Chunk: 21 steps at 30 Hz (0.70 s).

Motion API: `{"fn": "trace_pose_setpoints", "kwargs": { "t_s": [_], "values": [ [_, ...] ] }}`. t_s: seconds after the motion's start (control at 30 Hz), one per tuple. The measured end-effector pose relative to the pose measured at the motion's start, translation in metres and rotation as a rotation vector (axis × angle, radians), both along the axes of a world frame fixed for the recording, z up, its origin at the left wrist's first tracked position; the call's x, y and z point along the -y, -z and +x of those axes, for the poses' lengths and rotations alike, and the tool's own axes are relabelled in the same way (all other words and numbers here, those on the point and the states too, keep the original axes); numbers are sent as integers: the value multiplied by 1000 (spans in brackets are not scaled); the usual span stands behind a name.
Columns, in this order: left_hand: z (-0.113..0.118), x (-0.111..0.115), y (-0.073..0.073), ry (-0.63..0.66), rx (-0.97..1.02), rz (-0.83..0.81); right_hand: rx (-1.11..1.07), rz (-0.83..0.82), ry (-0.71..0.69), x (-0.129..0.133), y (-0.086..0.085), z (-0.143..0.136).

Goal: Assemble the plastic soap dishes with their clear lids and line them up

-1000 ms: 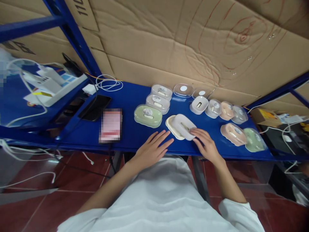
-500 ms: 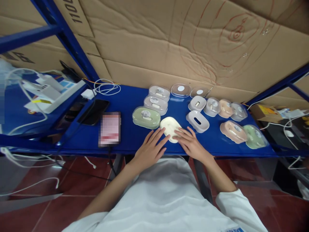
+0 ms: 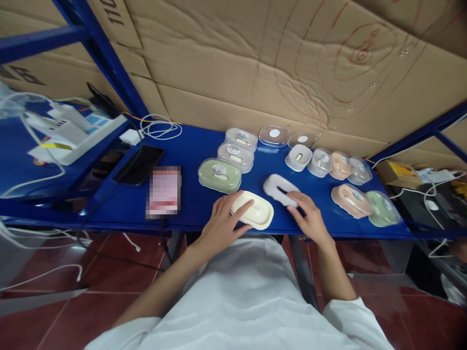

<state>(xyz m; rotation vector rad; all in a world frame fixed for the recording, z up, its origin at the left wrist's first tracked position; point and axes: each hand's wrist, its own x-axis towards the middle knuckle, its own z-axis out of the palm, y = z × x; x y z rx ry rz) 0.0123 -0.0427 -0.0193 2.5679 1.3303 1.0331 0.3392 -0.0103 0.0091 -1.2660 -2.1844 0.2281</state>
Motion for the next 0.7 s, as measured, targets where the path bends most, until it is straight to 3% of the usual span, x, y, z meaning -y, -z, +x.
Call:
{"fn": "trace_pose_setpoints", "kwargs": {
  "t_s": [0.1, 0.2, 0.3, 0.4, 0.47, 0.6, 0.7],
  "values": [
    [0, -2, 4, -22, 39, -34, 95, -19, -217, 16, -4, -47],
    [-1, -4, 7, 16, 8, -53, 207, 12, -345, 25, 0, -77],
    [-3, -4, 5, 46, -26, -66, 267, 25, -412, 24, 2, -78],
    [-5, -2, -2, 92, -37, -97, 254, 39, -439, 3, -6, -56],
    [-5, -1, -6, 123, -15, -113, 244, 76, -304, -27, -15, -37],
    [-6, 0, -8, 162, 53, -109, 352, 136, 235, -109, -23, -11],
    [-7, -1, -7, 165, 79, -107, 478, 58, 365, -152, -18, -3]
  ]
}}
